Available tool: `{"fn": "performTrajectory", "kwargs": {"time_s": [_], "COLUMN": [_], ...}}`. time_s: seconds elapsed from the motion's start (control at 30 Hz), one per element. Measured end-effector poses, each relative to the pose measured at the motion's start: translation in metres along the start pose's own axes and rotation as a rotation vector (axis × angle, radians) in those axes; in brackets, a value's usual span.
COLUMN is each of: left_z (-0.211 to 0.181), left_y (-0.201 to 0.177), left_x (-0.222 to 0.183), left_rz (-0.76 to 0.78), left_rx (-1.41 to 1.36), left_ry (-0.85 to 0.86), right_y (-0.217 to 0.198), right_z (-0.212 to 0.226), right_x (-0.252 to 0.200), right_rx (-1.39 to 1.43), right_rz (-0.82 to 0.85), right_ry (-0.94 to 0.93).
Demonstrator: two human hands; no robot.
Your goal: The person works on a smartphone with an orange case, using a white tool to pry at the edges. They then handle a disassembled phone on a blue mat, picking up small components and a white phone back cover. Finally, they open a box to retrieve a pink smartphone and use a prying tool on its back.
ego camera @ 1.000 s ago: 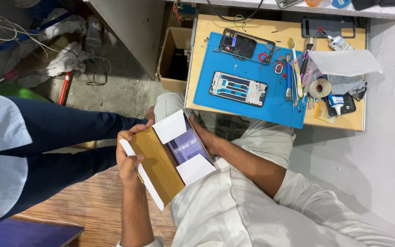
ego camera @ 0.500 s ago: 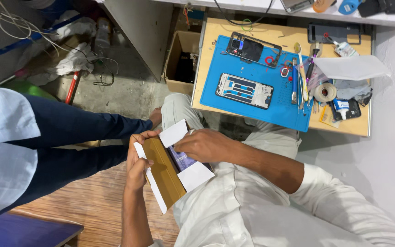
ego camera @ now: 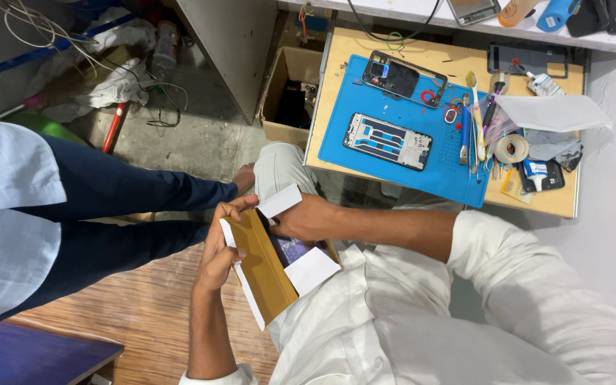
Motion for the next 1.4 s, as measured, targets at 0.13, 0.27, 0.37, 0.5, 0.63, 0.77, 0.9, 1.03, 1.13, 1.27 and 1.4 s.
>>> {"fn": "performTrajectory", "kwargs": {"time_s": [0.13,0.27,0.37,0.5,0.63,0.77,0.9,1.03,1.13,1.27,1.4], "left_z": [0.003,0.003,-0.003,-0.007,-0.007,-0.008,-0.007,-0.003,0.003,0.019,0.035], "left_y": [-0.001,0.001,0.001,0.005,0.006,0.004,0.0,-0.005,-0.012,-0.018,-0.026], "left_x": [0.007,0.014,0.012,0.013,0.014,0.018,0.016,0.016,0.015,0.015,0.025], "left_rz": [0.023,0.068,0.073,0.087,0.089,0.093,0.046,0.054,0.066,0.079,0.114], "left_rx": [0.023,0.053,0.042,0.079,0.099,0.137,0.134,0.104,0.137,0.048,-0.039], "left_ry": [-0.036,-0.054,-0.054,-0.099,-0.078,-0.059,-0.103,-0.074,-0.041,-0.03,-0.083], "right_y": [0.014,-0.002,-0.02,-0.033,-0.04,-0.037,-0.058,-0.101,-0.133,-0.134,-0.098], "right_z": [0.007,0.008,0.006,0.006,0.002,-0.005,-0.008,-0.014,-0.032,-0.084,-0.141], "right_x": [-0.013,-0.004,-0.005,-0.021,-0.033,-0.042,-0.066,-0.097,-0.131,-0.197,-0.251], "right_rx": [0.081,-0.064,-0.091,0.087,0.093,0.069,0.089,0.011,-0.084,-0.184,-0.323], "right_rz": [-0.096,-0.015,-0.03,-0.05,-0.042,0.038,-0.104,-0.263,-0.41,-0.364,-0.267], "right_ry": [-0.085,-0.099,-0.117,-0.161,-0.183,-0.187,-0.219,-0.17,0.055,0.671,0.937]}}
Point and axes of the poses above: each hand's wrist, its own x-axis towards the middle knuckle, its own y-axis out of the palm, z = x × y, the point moved 3 cm from there along x, towards the middle knuckle, and after that the axes turned 3 degrees about z, right-handed, at the moved point
